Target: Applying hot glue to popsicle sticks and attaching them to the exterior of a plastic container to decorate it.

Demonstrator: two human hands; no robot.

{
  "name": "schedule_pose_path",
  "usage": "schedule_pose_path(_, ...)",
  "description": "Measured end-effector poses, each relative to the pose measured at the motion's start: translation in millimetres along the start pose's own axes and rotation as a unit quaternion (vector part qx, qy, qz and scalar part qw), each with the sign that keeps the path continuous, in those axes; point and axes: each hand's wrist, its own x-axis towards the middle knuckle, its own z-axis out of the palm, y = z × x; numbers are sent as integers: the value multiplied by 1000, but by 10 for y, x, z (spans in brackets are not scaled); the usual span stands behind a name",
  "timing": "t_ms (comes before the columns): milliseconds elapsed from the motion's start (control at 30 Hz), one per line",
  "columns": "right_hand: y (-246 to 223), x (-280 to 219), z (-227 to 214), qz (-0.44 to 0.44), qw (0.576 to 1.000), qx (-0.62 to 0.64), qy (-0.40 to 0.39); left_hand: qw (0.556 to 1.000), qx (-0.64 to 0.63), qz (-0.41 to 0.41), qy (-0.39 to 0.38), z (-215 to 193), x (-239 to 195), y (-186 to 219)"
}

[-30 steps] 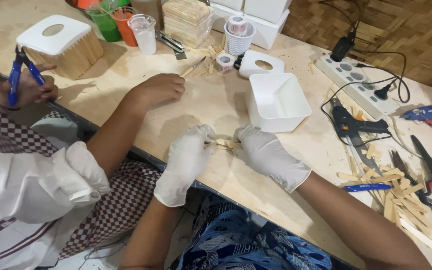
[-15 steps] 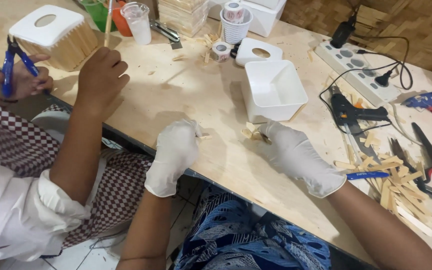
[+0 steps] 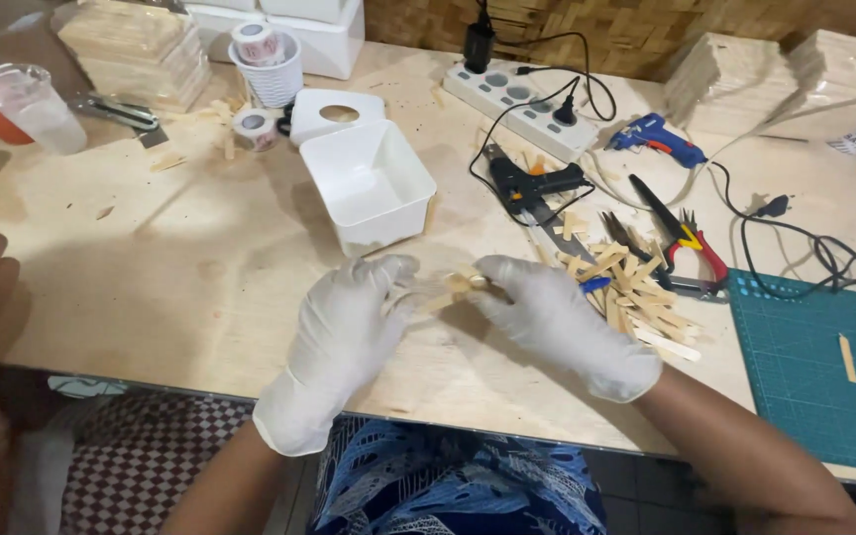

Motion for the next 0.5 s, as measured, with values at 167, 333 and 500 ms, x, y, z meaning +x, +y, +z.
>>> schedule_pose_path(167, 326, -147, -690, 118, 988, -94, -17, 979, 35, 109, 168, -21, 194, -196)
schedule_pose_path(333, 813, -352, -966, 169, 968, -184, -5, 962, 111, 108, 225, -114, 454, -233)
schedule_pose_path(500, 1050, -403, -1002, 193, 945, -260, -49, 953, 84, 125, 262, -98, 650, -293)
